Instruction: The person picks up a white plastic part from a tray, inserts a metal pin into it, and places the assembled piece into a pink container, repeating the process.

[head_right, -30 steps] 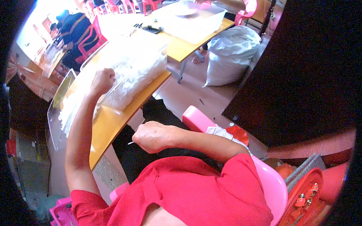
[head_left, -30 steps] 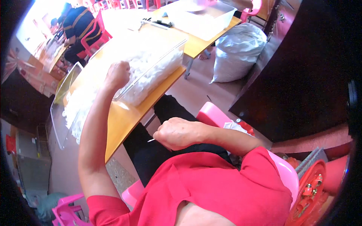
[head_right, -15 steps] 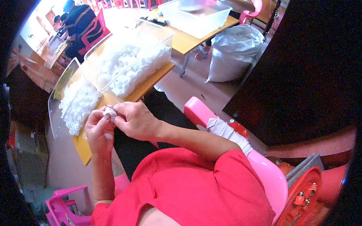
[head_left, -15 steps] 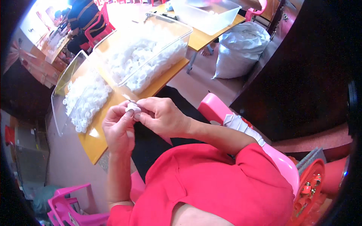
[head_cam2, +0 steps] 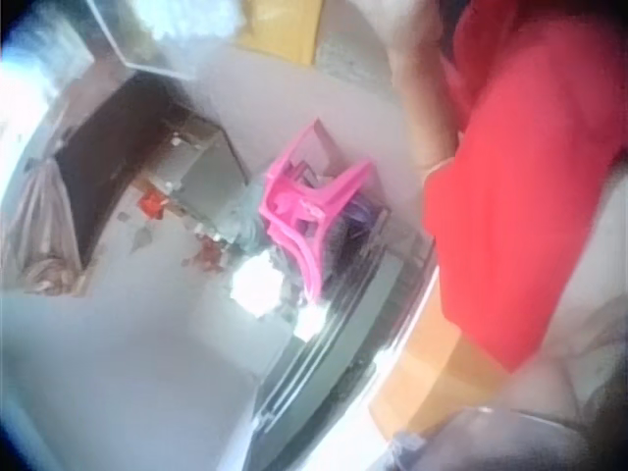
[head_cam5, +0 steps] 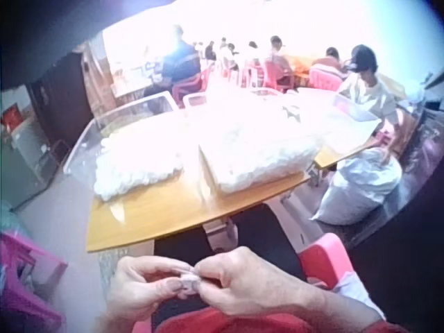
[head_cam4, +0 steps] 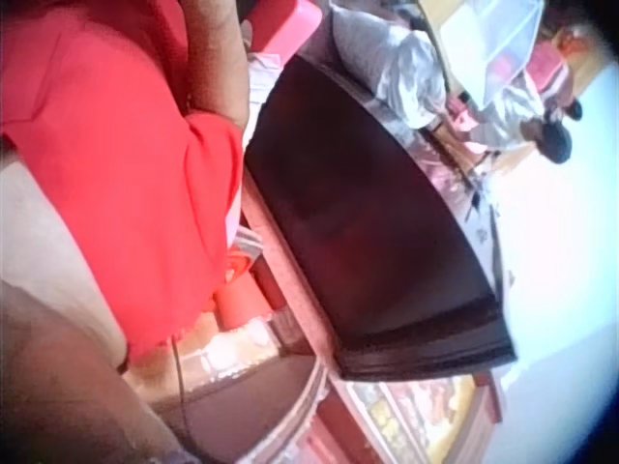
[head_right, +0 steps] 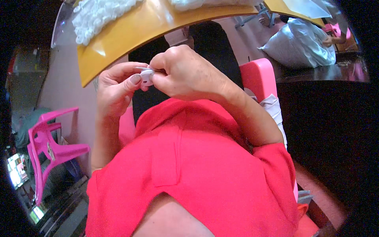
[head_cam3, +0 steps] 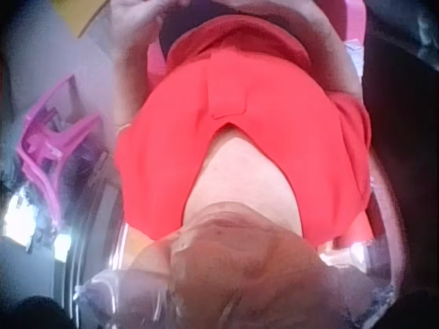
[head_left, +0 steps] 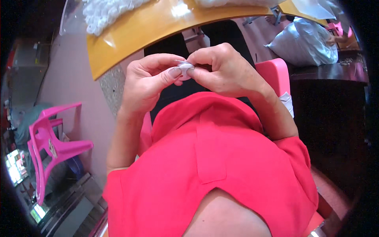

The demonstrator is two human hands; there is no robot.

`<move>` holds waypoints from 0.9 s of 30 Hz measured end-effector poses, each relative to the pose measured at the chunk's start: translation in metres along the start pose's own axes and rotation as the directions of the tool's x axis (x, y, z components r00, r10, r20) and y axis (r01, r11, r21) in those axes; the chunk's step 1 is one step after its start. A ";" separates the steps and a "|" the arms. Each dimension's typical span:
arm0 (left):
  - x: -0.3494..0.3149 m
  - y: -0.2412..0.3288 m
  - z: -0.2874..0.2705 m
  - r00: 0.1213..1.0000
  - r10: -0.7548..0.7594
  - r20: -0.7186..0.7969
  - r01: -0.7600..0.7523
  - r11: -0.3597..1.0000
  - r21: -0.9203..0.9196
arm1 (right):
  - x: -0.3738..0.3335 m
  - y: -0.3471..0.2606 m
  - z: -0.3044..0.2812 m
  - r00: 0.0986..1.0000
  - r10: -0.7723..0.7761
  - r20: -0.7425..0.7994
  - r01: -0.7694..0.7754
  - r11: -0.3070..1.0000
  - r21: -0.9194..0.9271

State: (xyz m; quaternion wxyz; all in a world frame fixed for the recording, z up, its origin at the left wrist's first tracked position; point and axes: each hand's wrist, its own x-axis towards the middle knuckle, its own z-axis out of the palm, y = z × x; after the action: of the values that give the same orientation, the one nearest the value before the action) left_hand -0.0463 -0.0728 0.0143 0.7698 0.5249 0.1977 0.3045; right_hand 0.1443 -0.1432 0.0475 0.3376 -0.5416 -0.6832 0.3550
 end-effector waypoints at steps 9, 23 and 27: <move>-0.018 -0.009 -0.020 0.991 -0.092 -0.098 0.070 0.976 -0.208 | -0.007 0.003 0.016 0.979 -0.010 -0.202 0.010 1.000 0.001; -0.025 -0.007 -0.022 0.999 0.026 -0.020 -0.030 0.973 -0.229 | -0.020 0.002 0.040 0.966 -0.236 -0.106 0.208 0.951 -0.227; -0.024 -0.011 -0.024 0.999 0.036 -0.010 -0.037 0.984 -0.173 | -0.018 0.005 0.041 0.968 -0.234 -0.090 0.205 0.946 -0.250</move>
State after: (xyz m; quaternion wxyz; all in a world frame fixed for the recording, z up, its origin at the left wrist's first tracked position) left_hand -0.0758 -0.0754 -0.0054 0.8062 0.4586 0.1632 0.3364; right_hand 0.1153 -0.1655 0.0209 0.3473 -0.5188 -0.7557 0.1976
